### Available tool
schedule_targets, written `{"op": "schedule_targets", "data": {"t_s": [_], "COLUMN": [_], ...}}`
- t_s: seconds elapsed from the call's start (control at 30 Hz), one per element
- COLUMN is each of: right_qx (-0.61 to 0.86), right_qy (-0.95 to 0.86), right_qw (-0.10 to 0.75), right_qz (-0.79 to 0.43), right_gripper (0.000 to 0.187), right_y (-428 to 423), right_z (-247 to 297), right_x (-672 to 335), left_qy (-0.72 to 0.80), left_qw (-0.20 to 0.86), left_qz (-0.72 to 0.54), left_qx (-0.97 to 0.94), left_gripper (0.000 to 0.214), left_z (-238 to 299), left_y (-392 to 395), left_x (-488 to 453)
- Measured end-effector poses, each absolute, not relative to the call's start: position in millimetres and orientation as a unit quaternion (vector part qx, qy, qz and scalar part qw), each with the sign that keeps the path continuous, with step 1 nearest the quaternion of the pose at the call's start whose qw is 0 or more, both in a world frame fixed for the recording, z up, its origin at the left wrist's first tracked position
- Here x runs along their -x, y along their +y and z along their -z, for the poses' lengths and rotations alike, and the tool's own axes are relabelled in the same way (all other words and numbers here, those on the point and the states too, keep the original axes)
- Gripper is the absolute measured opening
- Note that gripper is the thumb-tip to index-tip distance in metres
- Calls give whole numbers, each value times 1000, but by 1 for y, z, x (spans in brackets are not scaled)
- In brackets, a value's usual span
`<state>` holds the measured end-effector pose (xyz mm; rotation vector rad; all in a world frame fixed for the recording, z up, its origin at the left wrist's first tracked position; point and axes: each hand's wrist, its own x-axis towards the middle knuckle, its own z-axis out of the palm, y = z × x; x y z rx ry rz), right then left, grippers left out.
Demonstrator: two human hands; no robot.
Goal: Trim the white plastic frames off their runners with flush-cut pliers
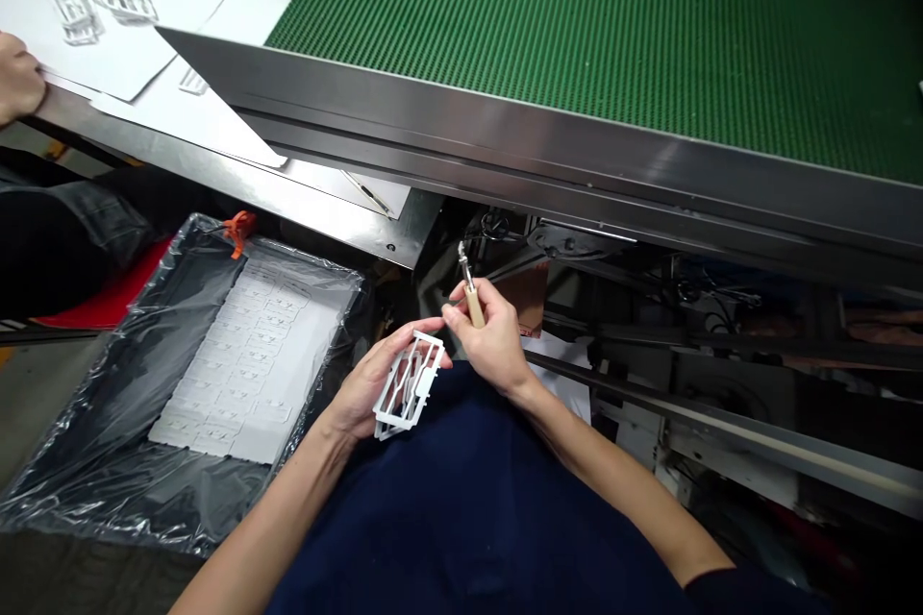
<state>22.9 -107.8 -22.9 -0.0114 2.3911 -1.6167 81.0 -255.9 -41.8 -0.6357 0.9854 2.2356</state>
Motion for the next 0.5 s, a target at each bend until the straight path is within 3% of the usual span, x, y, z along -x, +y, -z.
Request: {"op": "schedule_targets", "data": {"t_s": [0.2,0.37,0.5], "right_qx": [29,65,0], "right_qy": [861,835,809], "right_qw": [133,183,183], "right_qz": [489,515,558], "right_gripper": [11,10,12], "right_y": [-92,-96,-98], "right_z": [18,15,23], "right_x": [-15,-21,-28], "left_qy": [365,305,258], "left_qw": [318,303,255], "left_qz": [-839,-869,-896], "left_qx": [247,244,257], "left_gripper": [40,36,31], "left_z": [42,47,51], "left_y": [-256,-255,-257], "left_x": [-79,-75,-69]}}
